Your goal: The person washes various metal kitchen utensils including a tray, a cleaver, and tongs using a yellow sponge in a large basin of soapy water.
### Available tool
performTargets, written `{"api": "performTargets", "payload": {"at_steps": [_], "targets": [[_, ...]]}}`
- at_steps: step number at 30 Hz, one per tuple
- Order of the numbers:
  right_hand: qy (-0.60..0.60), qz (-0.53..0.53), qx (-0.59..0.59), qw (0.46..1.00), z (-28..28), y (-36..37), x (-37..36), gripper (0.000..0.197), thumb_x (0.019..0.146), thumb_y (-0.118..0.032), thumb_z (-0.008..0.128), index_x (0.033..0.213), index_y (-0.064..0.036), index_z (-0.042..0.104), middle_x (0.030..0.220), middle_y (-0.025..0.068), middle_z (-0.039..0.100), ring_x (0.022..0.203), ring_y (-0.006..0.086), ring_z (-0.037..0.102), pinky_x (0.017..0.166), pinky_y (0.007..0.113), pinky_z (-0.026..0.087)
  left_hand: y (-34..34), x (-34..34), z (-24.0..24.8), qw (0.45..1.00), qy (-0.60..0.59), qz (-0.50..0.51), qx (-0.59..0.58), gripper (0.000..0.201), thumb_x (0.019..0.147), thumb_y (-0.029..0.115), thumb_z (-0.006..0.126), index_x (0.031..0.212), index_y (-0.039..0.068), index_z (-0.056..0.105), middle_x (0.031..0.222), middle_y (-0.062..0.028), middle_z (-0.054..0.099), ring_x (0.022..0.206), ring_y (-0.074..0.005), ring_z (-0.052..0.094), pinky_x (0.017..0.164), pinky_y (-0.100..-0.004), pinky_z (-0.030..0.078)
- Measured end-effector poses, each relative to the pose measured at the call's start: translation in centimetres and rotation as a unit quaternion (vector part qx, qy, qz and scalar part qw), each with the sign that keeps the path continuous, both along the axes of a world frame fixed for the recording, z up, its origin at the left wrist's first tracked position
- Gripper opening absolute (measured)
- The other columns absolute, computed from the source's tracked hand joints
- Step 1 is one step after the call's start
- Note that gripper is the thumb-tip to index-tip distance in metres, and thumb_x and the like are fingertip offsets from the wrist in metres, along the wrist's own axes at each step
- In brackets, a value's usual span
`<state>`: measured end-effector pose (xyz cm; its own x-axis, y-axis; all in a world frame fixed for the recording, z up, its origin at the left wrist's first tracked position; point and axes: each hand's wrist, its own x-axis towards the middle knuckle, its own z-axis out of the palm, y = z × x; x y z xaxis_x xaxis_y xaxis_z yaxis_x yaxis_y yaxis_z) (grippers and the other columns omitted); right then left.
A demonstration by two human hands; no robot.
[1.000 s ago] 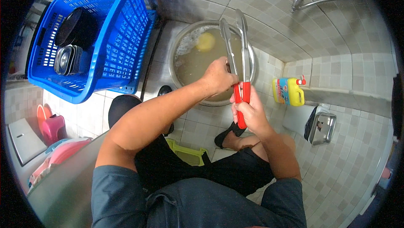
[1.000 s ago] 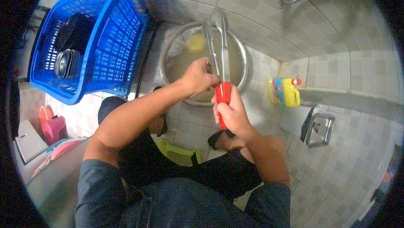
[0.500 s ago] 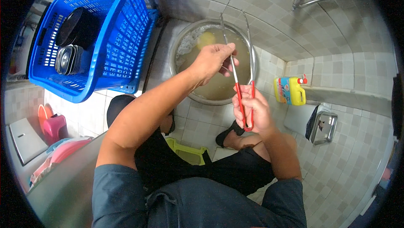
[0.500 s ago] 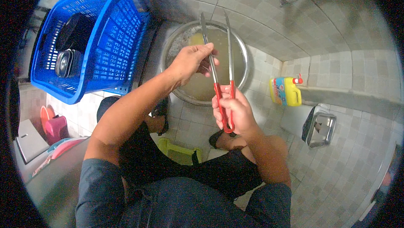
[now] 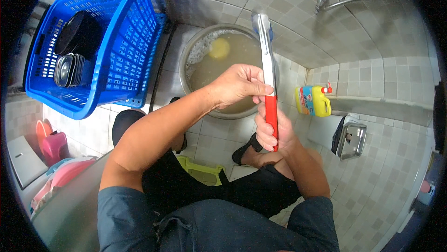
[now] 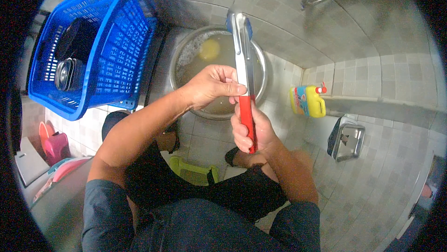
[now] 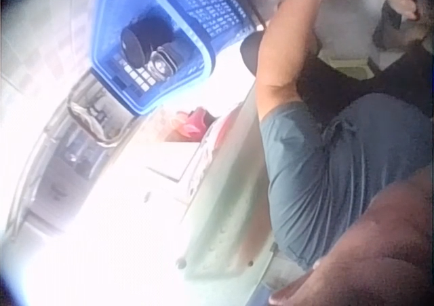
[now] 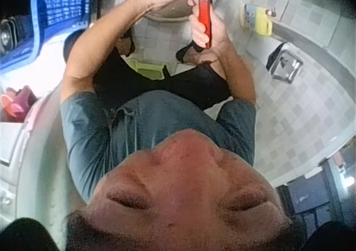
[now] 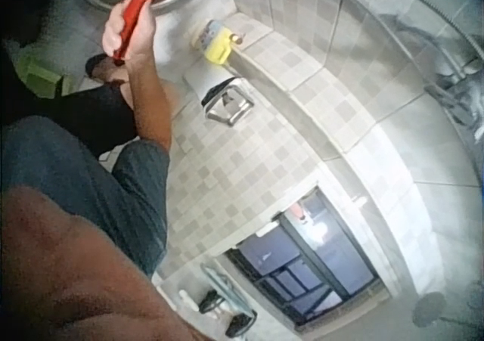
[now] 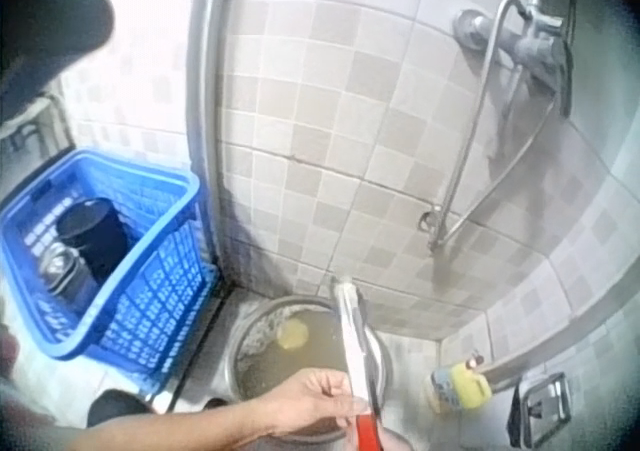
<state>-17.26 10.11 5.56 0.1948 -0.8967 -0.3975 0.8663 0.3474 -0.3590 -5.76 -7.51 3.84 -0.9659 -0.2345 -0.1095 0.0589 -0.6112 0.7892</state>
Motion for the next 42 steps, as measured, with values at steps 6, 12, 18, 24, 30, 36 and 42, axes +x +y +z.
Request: {"api": "performTargets", "payload": {"at_steps": [6, 12, 18, 24, 30, 36, 42], "targets": [[-0.09, 0.092, -0.026, 0.991, -1.3, -0.2, 0.4, 0.037, 0.105, -0.044, 0.035, 0.094, -0.0101, 0.046, 0.061, 0.0029, 0.047, 0.036, 0.0143, 0.044, 0.031, 0.031, 0.039, -1.5, 0.3, 1.4, 0.987, -0.074, 0.139, -0.035, 0.021, 0.091, 0.02, 0.072, 0.078, 0.005, 0.064, 0.073, -0.0043, 0.067, 0.062, -0.0101, 0.06, 0.058, -0.0245, 0.048], [-0.069, 0.111, -0.021, 0.991, -0.9, -0.6, 1.0, 0.035, 0.106, -0.04, 0.035, 0.09, -0.0101, 0.044, 0.059, 0.0041, 0.046, 0.035, 0.0145, 0.042, 0.031, 0.031, 0.038, -2.8, 0.7, 2.6, 0.977, -0.096, 0.183, -0.047, 0.044, 0.097, 0.043, 0.062, 0.077, 0.003, 0.063, 0.067, -0.0043, 0.063, 0.056, -0.0109, 0.059, 0.049, -0.025, 0.047], [-0.006, 0.127, -0.012, 0.992, -0.9, -0.4, 1.8, 0.028, 0.105, -0.033, 0.037, 0.09, -0.0103, 0.043, 0.058, 0.0048, 0.046, 0.035, 0.0152, 0.042, 0.032, 0.031, 0.037, -3.6, 1.8, 2.9, 0.977, -0.121, 0.172, -0.03, 0.042, 0.098, 0.039, 0.06, 0.076, 0.004, 0.062, 0.067, -0.004, 0.062, 0.058, -0.0109, 0.059, 0.052, -0.025, 0.047], [0.014, 0.092, -0.019, 0.996, -1.6, -0.3, 1.4, 0.024, 0.105, -0.028, 0.039, 0.089, -0.0105, 0.043, 0.06, 0.0063, 0.047, 0.036, 0.0169, 0.043, 0.034, 0.033, 0.038, -3.5, 2.5, 1.7, 0.991, 0.052, 0.062, -0.111, 0.011, 0.095, 0.014, 0.062, 0.091, 0.004, 0.06, 0.08, -0.0025, 0.063, 0.07, -0.0105, 0.059, 0.067, -0.0259, 0.051], [0.063, 0.12, -0.019, 0.991, -0.6, -0.6, 1.6, 0.03, 0.105, -0.033, 0.039, 0.086, -0.0108, 0.041, 0.06, 0.0067, 0.047, 0.036, 0.017, 0.043, 0.035, 0.034, 0.039, -3.2, 2.3, 3.2, 0.988, -0.019, 0.109, -0.106, 0.02, 0.096, 0.017, 0.056, 0.083, 0.003, 0.062, 0.072, -0.0053, 0.064, 0.063, -0.012, 0.061, 0.063, -0.0262, 0.051], [0.092, 0.143, -0.046, 0.984, -1.1, -0.8, 1.8, 0.028, 0.106, -0.034, 0.04, 0.092, -0.0098, 0.043, 0.062, 0.0077, 0.047, 0.042, 0.0165, 0.046, 0.04, 0.033, 0.043, -3.0, 2.7, 4.2, 0.976, -0.045, 0.177, -0.117, 0.046, 0.102, 0.037, 0.048, 0.076, 0.001, 0.062, 0.064, -0.0047, 0.061, 0.055, -0.0117, 0.059, 0.051, -0.0266, 0.047], [0.012, 0.184, -0.034, 0.982, -2.3, 0.2, 1.5, 0.026, 0.104, -0.024, 0.042, 0.083, -0.0089, 0.046, 0.057, 0.0079, 0.048, 0.039, 0.0176, 0.046, 0.038, 0.033, 0.042, -3.5, 2.9, 5.0, 0.962, -0.003, 0.26, -0.087, 0.029, 0.098, 0.027, 0.062, 0.081, 0.003, 0.06, 0.067, -0.0016, 0.06, 0.057, -0.0079, 0.058, 0.051, -0.0241, 0.047]]}}
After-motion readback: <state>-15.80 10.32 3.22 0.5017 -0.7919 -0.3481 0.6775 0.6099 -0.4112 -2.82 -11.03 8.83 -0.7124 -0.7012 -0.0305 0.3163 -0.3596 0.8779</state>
